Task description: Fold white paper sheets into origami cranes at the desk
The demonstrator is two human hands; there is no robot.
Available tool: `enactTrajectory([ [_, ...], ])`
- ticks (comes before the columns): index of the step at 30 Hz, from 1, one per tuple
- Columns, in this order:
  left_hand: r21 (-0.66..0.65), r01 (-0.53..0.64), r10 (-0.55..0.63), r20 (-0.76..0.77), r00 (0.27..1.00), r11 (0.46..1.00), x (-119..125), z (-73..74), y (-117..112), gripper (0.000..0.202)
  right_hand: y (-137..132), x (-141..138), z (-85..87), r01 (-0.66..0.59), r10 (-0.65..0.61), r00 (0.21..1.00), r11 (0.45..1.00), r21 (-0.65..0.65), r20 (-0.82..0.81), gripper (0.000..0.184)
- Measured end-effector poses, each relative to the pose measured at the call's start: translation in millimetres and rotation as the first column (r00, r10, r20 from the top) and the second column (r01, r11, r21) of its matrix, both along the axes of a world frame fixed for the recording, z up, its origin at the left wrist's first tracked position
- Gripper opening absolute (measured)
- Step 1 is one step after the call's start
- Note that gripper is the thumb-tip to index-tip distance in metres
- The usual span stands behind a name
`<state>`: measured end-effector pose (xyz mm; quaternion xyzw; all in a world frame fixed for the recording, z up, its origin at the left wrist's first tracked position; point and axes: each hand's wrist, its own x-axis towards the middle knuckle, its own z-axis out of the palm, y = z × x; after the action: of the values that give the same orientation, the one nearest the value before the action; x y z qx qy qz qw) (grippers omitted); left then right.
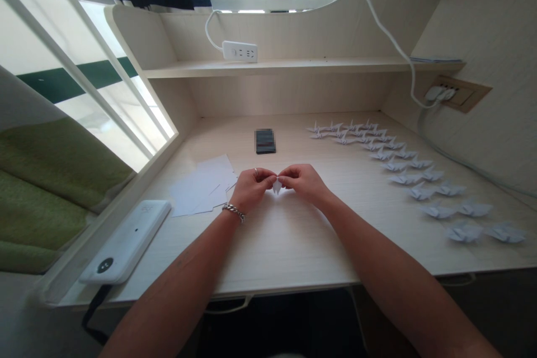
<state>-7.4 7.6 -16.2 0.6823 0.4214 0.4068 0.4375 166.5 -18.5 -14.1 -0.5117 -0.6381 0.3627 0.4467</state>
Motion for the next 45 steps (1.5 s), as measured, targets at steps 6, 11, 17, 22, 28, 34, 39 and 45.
enactTrajectory([
  [6,-0.049,0.001,-0.001,0.000,1.000,0.999,0.0,0.0,-1.2,0.030,-1.4,-0.7,3.0,0.014,-0.014,1.000,1.000,0.011,0.010,0.015],
  [11,-0.033,0.008,-0.010,-0.062,0.998,0.999,0.1,2.2,-2.8,0.031,-2.0,-1.0,4.0,0.019,-0.019,1.000,1.000,0.009,0.004,0.016],
  [17,0.053,0.008,0.000,-0.166,0.986,0.999,-0.5,5.2,-4.0,0.028,-2.1,0.4,3.7,0.016,-0.016,0.999,1.000,0.007,0.028,0.016],
  [22,0.159,-0.036,0.072,-0.226,0.971,0.987,3.5,6.7,-8.3,0.017,-0.5,-2.3,1.3,0.039,-0.039,0.999,0.999,-0.034,0.018,0.014],
  [28,0.247,-0.148,0.213,-0.263,0.941,0.958,9.1,9.8,-14.9,0.010,-0.4,-8.4,-1.2,0.051,-0.051,0.997,0.999,-0.005,-0.063,0.014],
  [34,0.173,-0.087,0.109,-0.126,0.986,0.981,9.9,6.4,-12.8,0.019,0.0,-6.3,1.3,0.050,-0.049,0.990,0.999,0.006,-0.134,0.017],
  [39,0.103,0.021,-0.016,-0.050,0.999,0.994,7.5,3.2,-8.6,0.022,1.9,-5.1,2.3,0.077,-0.078,0.959,0.997,-0.015,-0.273,0.022],
  [45,0.240,-0.029,0.085,-0.227,0.970,0.970,1.9,9.7,-10.5,0.010,-3.0,-0.4,5.1,-0.020,0.024,0.997,0.998,0.064,-0.068,0.018],
])
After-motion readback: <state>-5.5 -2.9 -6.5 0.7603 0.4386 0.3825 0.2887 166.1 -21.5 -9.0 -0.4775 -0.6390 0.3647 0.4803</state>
